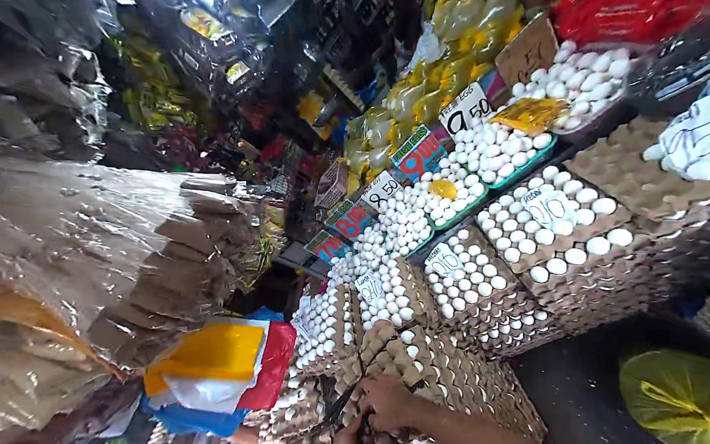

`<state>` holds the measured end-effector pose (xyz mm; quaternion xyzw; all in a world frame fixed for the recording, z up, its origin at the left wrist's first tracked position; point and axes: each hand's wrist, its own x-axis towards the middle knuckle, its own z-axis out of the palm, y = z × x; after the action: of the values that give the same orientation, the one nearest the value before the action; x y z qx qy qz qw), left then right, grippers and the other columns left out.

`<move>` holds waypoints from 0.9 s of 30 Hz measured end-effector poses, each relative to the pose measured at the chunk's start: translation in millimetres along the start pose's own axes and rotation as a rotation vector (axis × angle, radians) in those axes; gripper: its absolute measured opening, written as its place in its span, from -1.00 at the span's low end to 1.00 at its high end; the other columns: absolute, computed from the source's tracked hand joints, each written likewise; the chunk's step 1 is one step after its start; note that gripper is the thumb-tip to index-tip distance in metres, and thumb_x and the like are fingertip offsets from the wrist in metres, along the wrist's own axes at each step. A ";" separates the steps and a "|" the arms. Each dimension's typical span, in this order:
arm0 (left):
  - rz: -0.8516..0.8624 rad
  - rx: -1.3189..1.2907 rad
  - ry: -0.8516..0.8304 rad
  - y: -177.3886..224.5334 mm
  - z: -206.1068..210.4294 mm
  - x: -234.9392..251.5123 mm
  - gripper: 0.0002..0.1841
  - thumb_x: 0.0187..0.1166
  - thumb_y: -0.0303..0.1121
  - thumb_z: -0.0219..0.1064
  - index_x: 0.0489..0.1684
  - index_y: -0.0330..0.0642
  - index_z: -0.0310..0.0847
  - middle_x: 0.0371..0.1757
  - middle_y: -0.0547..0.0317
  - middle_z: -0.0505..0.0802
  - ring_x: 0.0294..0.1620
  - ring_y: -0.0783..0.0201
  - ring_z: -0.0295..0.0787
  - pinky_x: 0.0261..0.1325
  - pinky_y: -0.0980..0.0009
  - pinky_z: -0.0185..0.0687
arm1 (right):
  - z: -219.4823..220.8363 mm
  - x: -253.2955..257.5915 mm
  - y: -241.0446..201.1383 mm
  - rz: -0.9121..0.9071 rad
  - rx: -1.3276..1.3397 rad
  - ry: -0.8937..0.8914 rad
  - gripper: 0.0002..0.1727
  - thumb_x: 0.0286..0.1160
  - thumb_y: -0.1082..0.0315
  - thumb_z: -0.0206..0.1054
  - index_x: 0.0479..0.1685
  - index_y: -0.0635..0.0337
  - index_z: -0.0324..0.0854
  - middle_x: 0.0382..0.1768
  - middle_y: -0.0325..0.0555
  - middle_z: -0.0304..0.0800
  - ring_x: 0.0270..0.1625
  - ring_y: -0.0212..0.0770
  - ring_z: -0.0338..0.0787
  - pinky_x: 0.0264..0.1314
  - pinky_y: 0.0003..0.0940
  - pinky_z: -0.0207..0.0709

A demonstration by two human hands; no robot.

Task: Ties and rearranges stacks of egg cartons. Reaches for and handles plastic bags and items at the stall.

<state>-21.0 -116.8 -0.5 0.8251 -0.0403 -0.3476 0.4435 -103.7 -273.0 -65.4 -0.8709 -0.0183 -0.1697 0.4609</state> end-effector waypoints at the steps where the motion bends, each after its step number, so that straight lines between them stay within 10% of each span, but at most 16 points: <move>1: -0.026 0.001 -0.025 -1.2 0.7 5.7 -0.61 0.84 -0.13 -0.03 -0.26 -0.16 0.63 -0.59 0.25 0.62 -0.75 0.39 0.39 -0.72 0.48 0.31 | 0.1 0.2 1.3 -0.029 -0.006 0.006 -0.78 0.36 0.15 0.44 -0.13 -0.04 0.89 0.59 -0.28 0.56 0.59 0.15 0.45 0.49 0.33 0.42; 7: 0.125 0.179 -0.277 -2.1 -20.4 4.0 -0.68 0.86 -0.22 -0.03 -0.02 -0.19 0.62 -0.42 0.22 0.71 -0.56 0.40 0.53 -0.49 0.46 0.51 | -3.6 2.8 5.1 0.000 0.049 -0.020 -0.75 0.43 0.11 0.34 -0.09 -0.04 0.84 -0.08 -0.11 0.90 0.29 0.07 0.72 0.45 0.24 0.47; 15: 0.443 0.976 0.299 -0.7 12.2 -22.5 -0.59 0.76 -0.15 0.14 0.50 0.03 0.62 0.41 0.02 0.78 0.38 -0.03 0.75 0.45 -0.19 0.59 | -15.9 15.1 -20.0 0.245 -0.006 -0.234 -0.60 0.63 0.10 0.23 0.27 0.08 0.73 0.30 0.11 0.76 0.50 0.16 0.62 0.56 0.28 0.42; 18: 0.420 0.524 0.226 -13.9 11.9 -24.0 -0.68 0.70 -0.19 0.27 0.20 -0.16 0.77 0.03 0.03 0.87 0.00 0.16 0.82 0.16 0.08 0.72 | -15.5 19.3 -13.6 0.172 -0.049 -0.210 -0.66 0.55 0.23 0.30 0.21 0.08 0.77 0.44 0.14 0.61 0.56 0.16 0.52 0.62 0.17 0.40; 21: 0.192 -0.476 -0.006 -30.2 22.8 -24.8 -0.88 0.74 -0.37 0.19 0.03 -0.20 0.52 -0.52 0.29 0.56 -0.69 0.47 0.34 -0.63 0.55 0.32 | -18.0 10.9 -24.0 0.200 -0.026 -0.181 -0.66 0.60 0.24 0.30 0.25 0.01 0.81 0.51 0.13 0.61 0.58 0.10 0.54 0.66 0.09 0.38; 27: 0.018 -1.150 -0.177 -36.2 33.9 -27.7 -0.66 0.82 -0.18 -0.01 -0.36 -0.09 0.54 -0.62 0.30 0.56 -0.75 0.44 0.32 -0.68 0.54 0.32 | -9.1 4.5 -27.2 0.264 0.085 -0.186 -0.49 0.66 -0.08 0.27 0.46 -0.09 0.71 0.41 0.04 0.73 0.53 0.01 0.62 0.67 0.05 0.38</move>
<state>-71.3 -108.5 -25.5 0.4194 0.1112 -0.3775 0.8181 -107.1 -265.2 -37.7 -0.8574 0.0466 -0.0252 0.5119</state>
